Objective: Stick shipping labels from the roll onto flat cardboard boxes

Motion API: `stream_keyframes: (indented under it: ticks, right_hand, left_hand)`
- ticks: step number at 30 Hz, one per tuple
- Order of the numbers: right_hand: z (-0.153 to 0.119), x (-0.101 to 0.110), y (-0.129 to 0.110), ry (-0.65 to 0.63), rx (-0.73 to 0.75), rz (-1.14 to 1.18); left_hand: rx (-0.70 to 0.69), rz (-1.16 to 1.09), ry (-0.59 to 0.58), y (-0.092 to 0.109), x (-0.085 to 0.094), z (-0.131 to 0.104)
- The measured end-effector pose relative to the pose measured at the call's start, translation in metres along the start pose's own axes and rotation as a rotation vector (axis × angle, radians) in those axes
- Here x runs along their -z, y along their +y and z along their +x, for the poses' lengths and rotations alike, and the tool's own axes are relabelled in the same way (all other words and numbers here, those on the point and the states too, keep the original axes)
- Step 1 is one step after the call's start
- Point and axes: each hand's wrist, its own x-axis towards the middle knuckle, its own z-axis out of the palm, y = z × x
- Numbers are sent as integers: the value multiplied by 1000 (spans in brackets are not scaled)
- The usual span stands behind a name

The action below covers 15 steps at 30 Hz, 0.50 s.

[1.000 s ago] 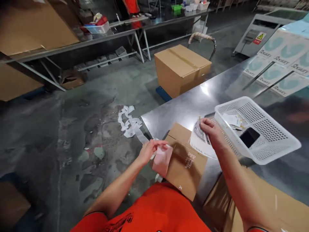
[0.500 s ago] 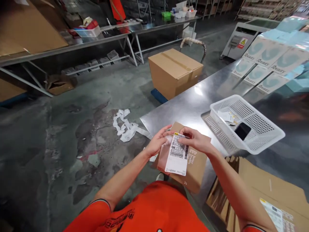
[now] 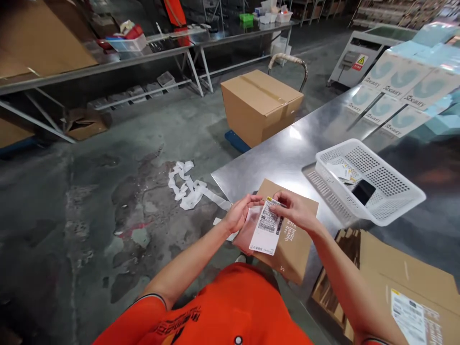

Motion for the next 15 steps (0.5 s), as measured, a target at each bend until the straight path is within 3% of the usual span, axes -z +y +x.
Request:
stream_keyframes:
  ticks: [3,5,9,11,15]
  right_hand:
    - [-1,5,0,-29,-6,-18]
    - [-1,12,4,18,-2,53]
    - [8,12,18,226,105,430]
    - [12,-1,28,222,125,556]
    - [21,-20,46,139,42,583]
  left_hand:
    - [-42,32,-3,0,-6,6]
    - [-90,153,-28,0,-9,2]
    - [-189,437,-152,0,-11,-22]
    - [-222,468,-181,-3,-12,-32]
    - [-160,363,-12,-9,-7,-31]
